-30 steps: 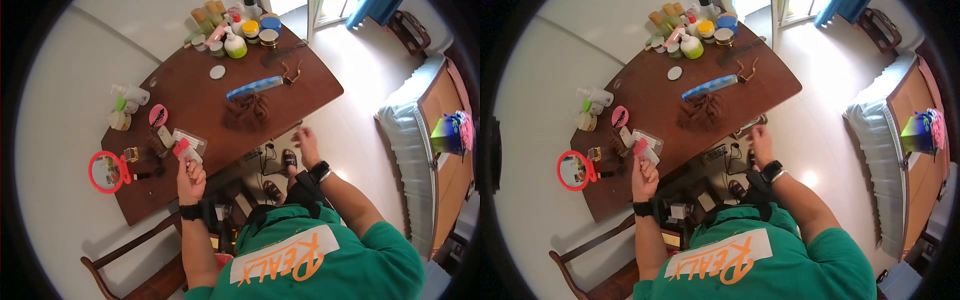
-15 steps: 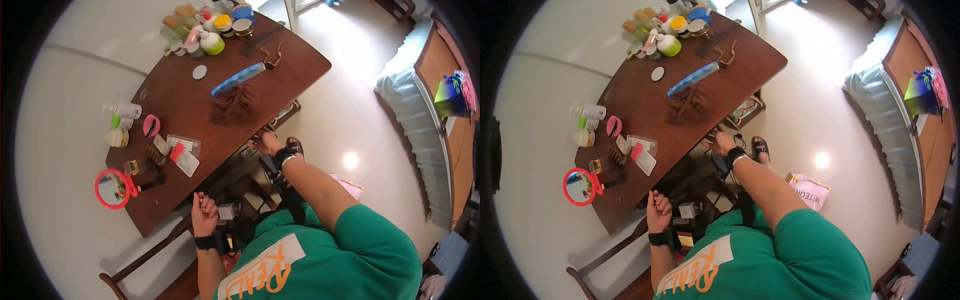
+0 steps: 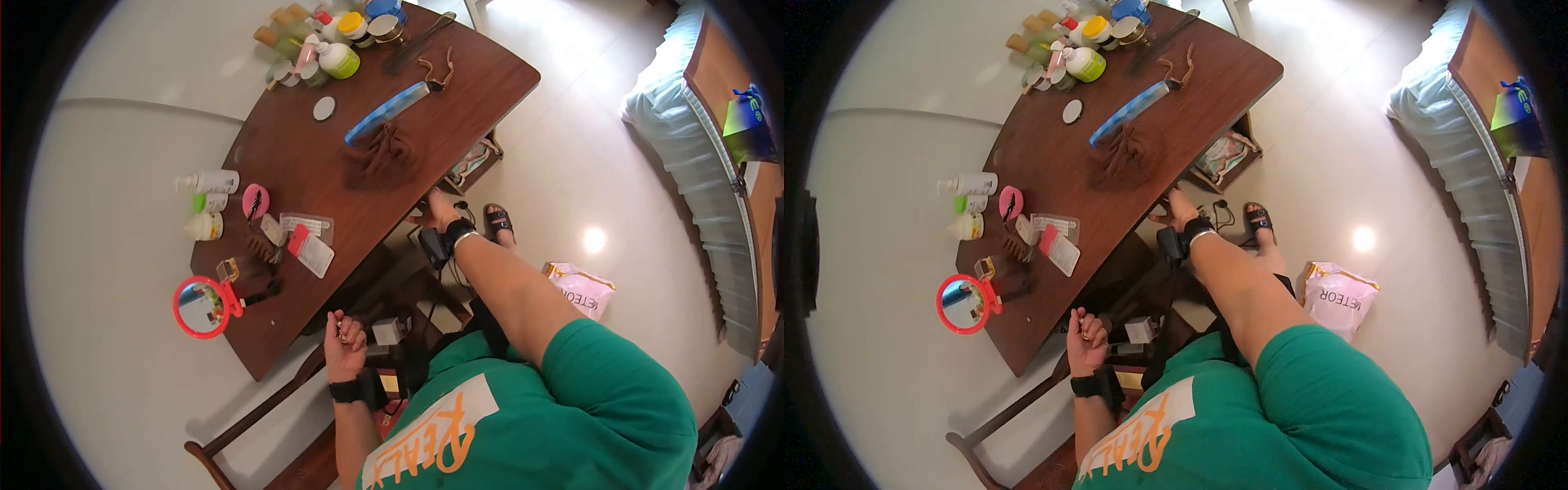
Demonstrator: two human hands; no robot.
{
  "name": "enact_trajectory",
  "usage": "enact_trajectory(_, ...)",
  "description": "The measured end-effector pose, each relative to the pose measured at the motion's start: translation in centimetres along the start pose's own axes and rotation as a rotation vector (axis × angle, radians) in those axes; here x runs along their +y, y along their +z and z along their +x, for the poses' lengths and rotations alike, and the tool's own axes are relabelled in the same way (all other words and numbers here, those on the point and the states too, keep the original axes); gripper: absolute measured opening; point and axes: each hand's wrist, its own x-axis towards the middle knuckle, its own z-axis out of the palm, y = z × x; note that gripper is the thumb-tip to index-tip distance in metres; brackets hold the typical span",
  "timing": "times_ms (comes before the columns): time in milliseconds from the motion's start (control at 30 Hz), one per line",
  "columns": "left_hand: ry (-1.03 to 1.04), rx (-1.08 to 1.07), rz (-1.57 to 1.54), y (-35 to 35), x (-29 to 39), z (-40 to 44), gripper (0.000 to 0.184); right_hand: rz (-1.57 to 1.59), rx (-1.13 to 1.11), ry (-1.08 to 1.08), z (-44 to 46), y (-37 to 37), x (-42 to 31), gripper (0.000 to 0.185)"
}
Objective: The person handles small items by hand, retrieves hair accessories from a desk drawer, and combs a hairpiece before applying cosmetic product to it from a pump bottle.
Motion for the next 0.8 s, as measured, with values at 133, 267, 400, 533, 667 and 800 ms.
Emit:
enact_trajectory(133, 0.026, 0.020, 0.005, -1.3, 0.0, -0.9, 0.024, -0.014, 0.033, -0.017, -0.2, 0.4, 0.2, 0.061)
enact_trajectory(267, 0.008, 0.035, 0.015, -3.5, -0.8, -1.7, 0.026, -0.091, 0.090, -0.016, 1.0, -0.7, 0.7, 0.064)
enact_trajectory(400, 0.026, 0.153, -0.026, -4.2, -2.2, -2.6, 0.024, -0.090, 0.100, 0.009, 2.2, -1.7, 1.2, 0.061)
enact_trajectory(533, 0.009, 0.067, -0.102, -5.7, -2.7, -2.4, 0.020, -0.071, 0.104, -0.045, 2.4, -2.6, 2.4, 0.069)
enact_trajectory(667, 0.025, 0.114, -0.057, -5.5, -2.5, -2.2, 0.021, -0.068, 0.150, -0.063, 1.8, -3.4, 2.9, 0.069)
enact_trajectory(800, 0.007, 0.052, -0.060, -5.0, -2.5, -1.4, 0.021, -0.134, 0.197, -0.015, -1.3, -2.5, 1.6, 0.047)
